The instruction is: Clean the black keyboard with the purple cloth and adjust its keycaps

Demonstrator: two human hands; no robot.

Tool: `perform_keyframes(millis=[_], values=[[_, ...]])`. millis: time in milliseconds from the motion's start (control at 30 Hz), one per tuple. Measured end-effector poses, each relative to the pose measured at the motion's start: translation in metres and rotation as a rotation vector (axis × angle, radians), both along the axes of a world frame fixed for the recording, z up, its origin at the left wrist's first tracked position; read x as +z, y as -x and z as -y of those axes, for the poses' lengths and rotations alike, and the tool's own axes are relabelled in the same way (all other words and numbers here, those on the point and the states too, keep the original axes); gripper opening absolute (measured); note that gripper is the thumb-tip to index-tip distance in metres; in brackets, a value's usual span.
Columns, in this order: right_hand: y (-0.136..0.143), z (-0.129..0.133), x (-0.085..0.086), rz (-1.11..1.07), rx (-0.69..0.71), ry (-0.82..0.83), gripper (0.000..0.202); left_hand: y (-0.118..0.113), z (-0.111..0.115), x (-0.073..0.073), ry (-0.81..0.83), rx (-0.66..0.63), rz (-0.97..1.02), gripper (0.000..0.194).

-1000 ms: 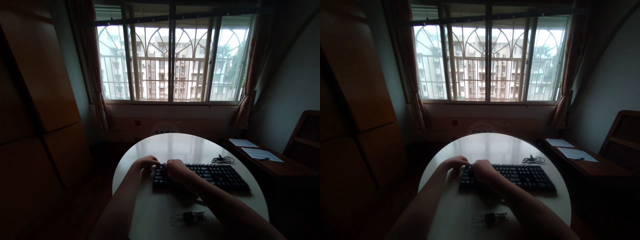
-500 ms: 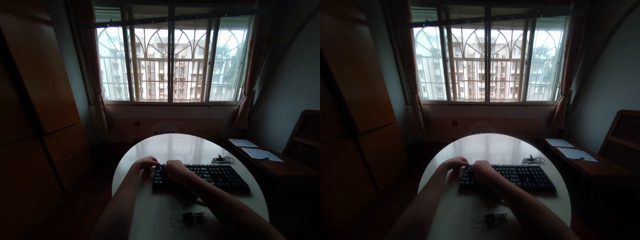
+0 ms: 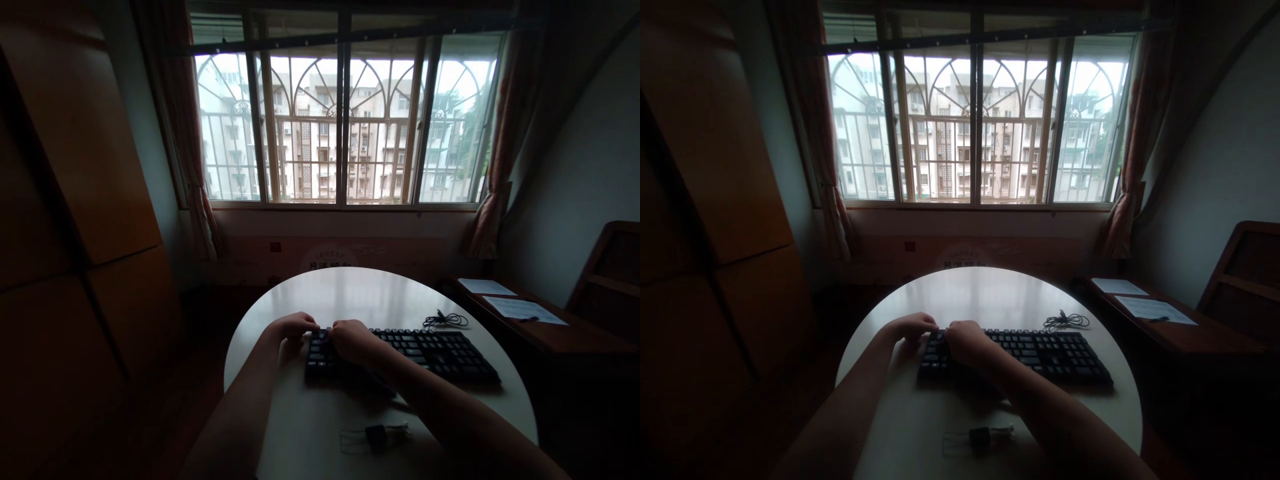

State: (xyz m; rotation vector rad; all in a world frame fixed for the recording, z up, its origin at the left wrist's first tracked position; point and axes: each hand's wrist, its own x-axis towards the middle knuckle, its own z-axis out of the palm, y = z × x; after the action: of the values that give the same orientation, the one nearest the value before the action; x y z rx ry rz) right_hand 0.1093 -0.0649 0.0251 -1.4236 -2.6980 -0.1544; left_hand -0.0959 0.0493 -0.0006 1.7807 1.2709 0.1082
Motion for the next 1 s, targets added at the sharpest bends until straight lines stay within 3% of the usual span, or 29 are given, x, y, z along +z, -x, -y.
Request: perform_keyframes(millis=[333,1000], values=[[0.0002,-0.0026,-0.002,-0.02,-0.082,0.022,0.027,0.0007,-0.0047,-0.0017,0.027,0.008,-0.019,0.047],[-0.0004,-0.0047,-0.0033,-0.002,-0.059,0.021,0.024,-0.0001,-0.0005,-0.0002,0.024,0.018,0.011,0.046]])
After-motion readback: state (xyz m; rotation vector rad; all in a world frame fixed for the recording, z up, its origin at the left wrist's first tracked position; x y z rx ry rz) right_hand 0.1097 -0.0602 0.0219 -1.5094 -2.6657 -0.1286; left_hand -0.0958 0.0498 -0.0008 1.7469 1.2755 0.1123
